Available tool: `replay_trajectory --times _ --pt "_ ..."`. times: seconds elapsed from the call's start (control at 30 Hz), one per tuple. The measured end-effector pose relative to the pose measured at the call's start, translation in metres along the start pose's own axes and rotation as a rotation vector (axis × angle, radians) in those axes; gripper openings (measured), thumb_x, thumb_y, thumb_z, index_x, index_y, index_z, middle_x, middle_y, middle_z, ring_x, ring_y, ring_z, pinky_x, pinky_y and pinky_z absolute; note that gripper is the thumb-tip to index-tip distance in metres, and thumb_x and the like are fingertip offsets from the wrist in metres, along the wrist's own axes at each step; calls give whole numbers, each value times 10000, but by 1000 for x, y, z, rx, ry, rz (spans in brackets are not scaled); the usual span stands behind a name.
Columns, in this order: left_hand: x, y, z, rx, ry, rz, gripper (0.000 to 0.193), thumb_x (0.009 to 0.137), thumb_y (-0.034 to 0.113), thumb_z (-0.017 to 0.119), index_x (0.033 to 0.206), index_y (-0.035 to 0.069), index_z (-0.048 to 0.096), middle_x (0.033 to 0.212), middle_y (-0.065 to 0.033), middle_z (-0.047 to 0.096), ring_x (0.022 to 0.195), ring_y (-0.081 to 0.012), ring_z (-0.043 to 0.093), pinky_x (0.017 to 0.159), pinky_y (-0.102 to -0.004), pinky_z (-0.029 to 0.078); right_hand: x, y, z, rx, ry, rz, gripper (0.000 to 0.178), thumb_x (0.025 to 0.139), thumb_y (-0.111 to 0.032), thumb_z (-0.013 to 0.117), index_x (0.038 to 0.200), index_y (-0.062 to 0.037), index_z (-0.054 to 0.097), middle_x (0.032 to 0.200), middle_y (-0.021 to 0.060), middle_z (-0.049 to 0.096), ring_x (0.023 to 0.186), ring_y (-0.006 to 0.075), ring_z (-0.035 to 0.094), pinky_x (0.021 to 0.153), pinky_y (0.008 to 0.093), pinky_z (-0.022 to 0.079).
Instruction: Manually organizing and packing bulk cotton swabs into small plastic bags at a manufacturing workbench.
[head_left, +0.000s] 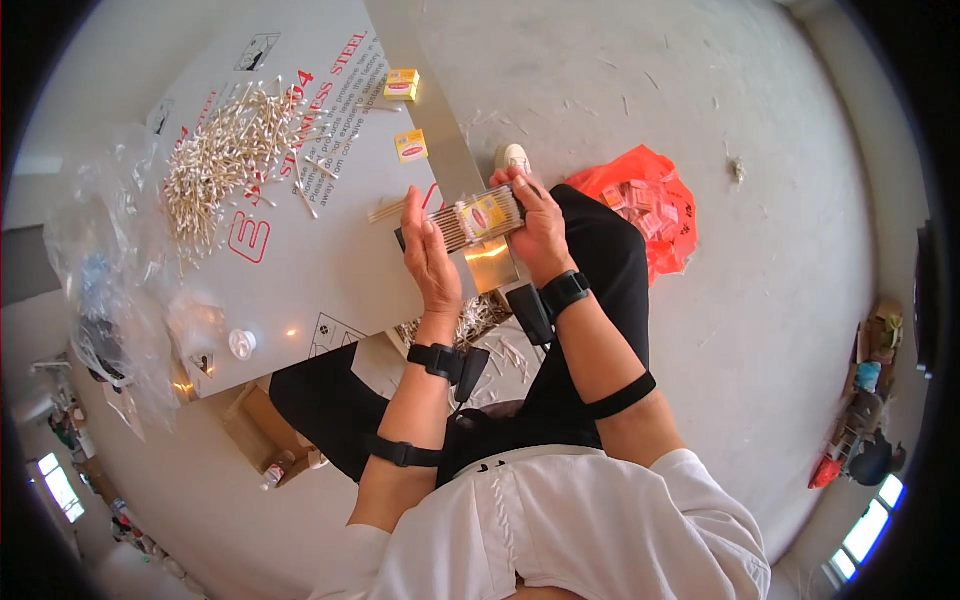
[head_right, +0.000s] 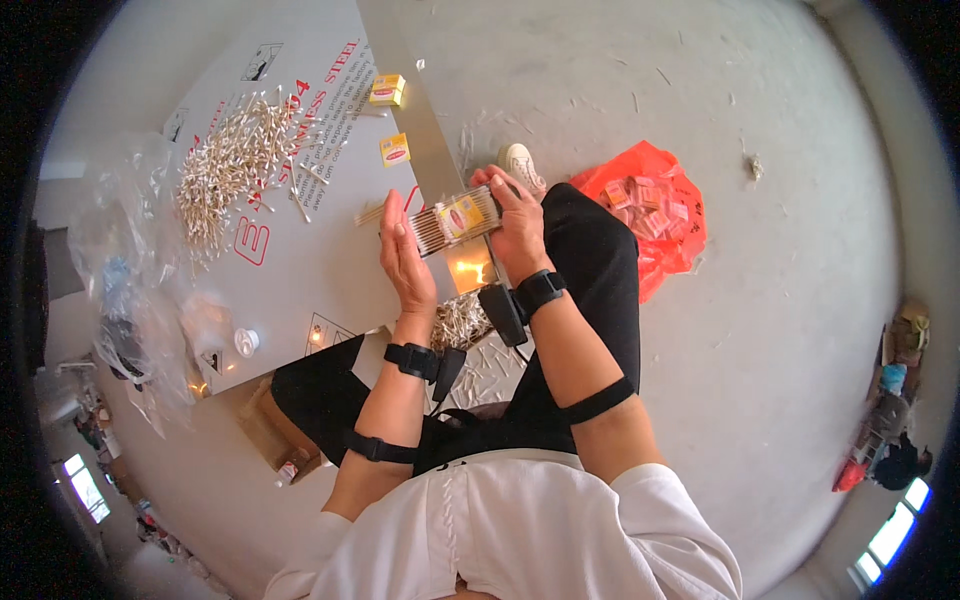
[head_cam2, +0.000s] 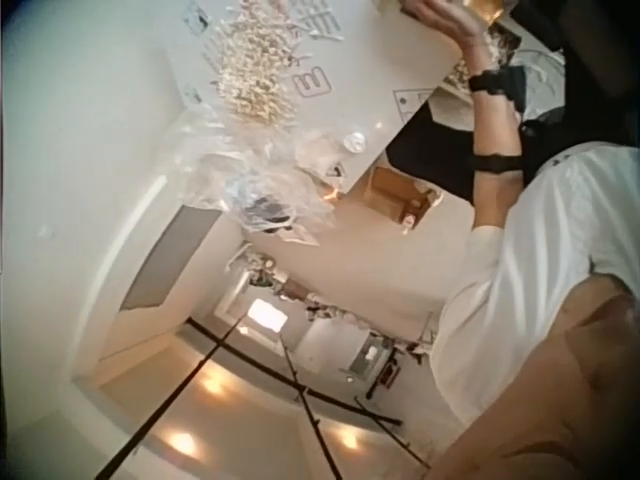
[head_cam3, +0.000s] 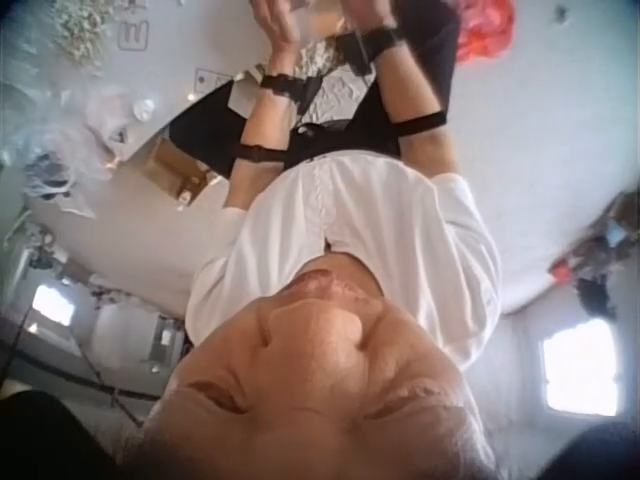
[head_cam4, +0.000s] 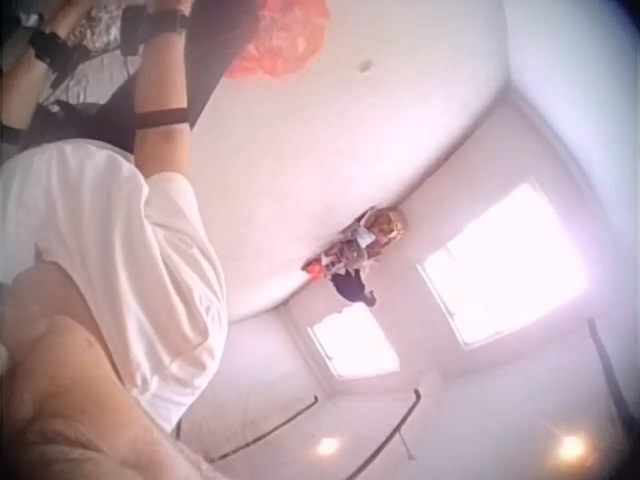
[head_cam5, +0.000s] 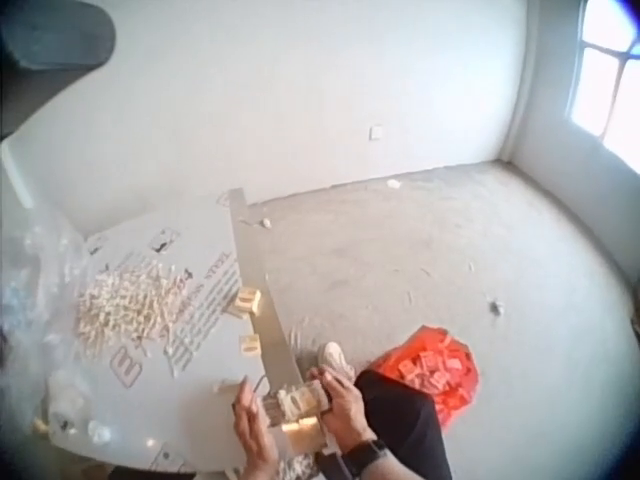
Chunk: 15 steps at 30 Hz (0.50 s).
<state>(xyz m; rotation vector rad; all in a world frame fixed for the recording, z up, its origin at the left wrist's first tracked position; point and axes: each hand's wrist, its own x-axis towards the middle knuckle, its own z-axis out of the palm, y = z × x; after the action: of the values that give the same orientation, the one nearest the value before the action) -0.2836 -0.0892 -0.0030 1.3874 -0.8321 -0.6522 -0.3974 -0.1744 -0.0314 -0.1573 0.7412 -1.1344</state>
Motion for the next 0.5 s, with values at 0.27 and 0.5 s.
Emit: replay_trajectory --times 0.27,0.5 --pt "3 1 21 -34 31 62 598 1059 386 328 1469 -49 344 1508 -204 372 1390 -292 361 1169 -394 244 -7 7 6 -99 46 -45 324 963 -77 594 1258 48 553 1165 159 650 1106 264 614 1000 404 482" --pt "-2 -17 41 -173 -2 -57 529 1040 283 429 1478 -4 348 1513 -130 382 1343 -239 414 1123 -381 319 -5 7 -6 -113 5 -88 297 960 -108 617 1219 38 602 1140 151 676 1061 241 636 947 371 509"
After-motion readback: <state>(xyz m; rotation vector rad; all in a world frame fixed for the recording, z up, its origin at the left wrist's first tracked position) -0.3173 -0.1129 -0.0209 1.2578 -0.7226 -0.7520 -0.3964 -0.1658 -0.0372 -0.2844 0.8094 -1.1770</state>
